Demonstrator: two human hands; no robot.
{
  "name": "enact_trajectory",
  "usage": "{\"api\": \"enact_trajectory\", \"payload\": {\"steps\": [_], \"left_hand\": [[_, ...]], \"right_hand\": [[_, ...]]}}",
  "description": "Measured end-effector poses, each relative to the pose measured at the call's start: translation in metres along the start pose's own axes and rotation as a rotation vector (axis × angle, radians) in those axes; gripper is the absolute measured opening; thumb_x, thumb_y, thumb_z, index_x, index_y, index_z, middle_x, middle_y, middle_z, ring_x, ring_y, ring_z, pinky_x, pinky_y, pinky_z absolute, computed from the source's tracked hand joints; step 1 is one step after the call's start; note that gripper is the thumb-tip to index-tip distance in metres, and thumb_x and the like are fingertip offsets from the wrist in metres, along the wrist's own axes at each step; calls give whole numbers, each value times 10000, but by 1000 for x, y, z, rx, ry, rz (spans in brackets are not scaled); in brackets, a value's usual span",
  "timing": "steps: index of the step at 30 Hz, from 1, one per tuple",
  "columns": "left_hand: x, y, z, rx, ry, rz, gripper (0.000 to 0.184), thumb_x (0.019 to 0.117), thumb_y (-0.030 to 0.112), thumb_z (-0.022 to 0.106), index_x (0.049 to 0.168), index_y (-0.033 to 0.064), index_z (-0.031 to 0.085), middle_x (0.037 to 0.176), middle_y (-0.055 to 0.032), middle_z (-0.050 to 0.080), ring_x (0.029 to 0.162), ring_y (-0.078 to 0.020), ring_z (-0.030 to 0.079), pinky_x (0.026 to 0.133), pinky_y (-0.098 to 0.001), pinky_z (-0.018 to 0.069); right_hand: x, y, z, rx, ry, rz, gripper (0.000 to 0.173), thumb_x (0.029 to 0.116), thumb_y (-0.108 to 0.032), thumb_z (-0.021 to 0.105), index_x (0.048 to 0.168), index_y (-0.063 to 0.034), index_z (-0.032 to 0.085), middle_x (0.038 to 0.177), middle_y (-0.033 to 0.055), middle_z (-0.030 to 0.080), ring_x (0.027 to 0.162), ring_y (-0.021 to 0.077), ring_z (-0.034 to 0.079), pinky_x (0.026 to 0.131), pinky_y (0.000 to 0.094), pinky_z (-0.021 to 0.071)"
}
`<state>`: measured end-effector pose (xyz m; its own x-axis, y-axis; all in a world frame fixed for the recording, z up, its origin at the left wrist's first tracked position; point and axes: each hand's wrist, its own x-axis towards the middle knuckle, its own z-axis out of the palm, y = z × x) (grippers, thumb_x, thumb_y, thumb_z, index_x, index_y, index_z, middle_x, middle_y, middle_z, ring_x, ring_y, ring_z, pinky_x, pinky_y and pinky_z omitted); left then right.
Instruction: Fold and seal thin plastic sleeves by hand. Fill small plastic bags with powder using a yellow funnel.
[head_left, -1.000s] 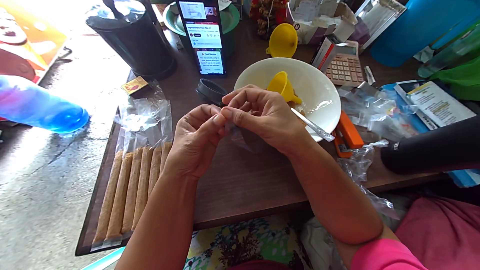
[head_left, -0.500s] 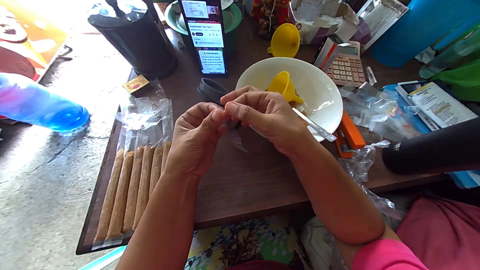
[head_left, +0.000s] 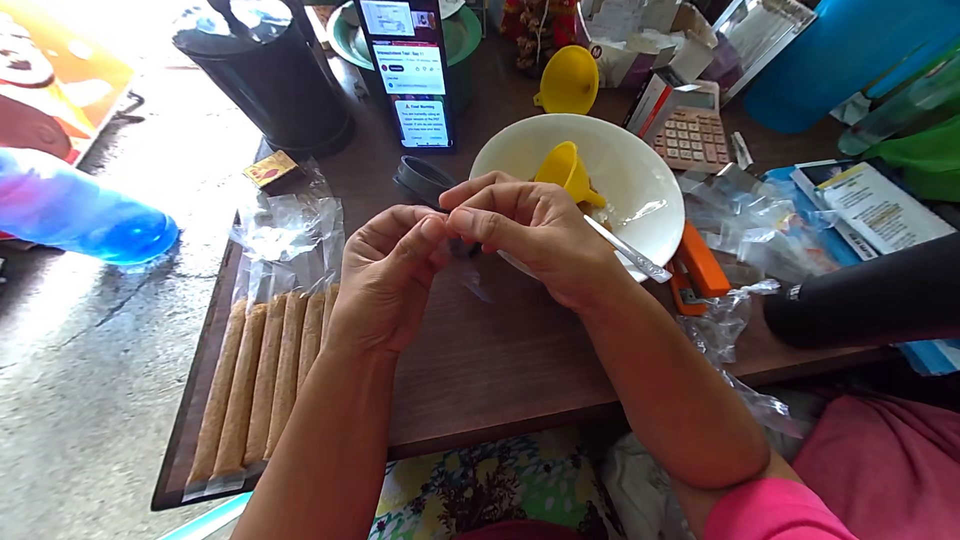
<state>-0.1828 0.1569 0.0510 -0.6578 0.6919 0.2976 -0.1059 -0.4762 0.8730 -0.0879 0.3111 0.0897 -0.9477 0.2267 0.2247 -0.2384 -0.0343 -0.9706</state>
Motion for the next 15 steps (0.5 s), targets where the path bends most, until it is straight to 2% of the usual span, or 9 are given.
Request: {"api": "enact_trajectory", "payload": {"steps": [5, 15], "left_hand": [[0, 1, 1, 13, 21, -2, 54, 952, 232, 727, 960, 179, 733, 906, 57, 707, 831, -40, 671, 805, -207, 574], [0, 0, 0, -1, 23, -1, 38, 949, 212, 729, 946, 174, 725, 904, 51, 697, 837, -43, 669, 814, -206, 575]], "right_hand": [[1, 0, 1, 10, 2, 24, 85, 936, -58, 666, 919, 1, 726, 1153, 76, 661, 944, 55, 638, 763, 183, 538], [1, 0, 1, 4, -9, 46, 69, 938, -29, 668, 939, 10, 725, 1153, 83, 655, 936, 59, 641, 773, 191, 552]]}}
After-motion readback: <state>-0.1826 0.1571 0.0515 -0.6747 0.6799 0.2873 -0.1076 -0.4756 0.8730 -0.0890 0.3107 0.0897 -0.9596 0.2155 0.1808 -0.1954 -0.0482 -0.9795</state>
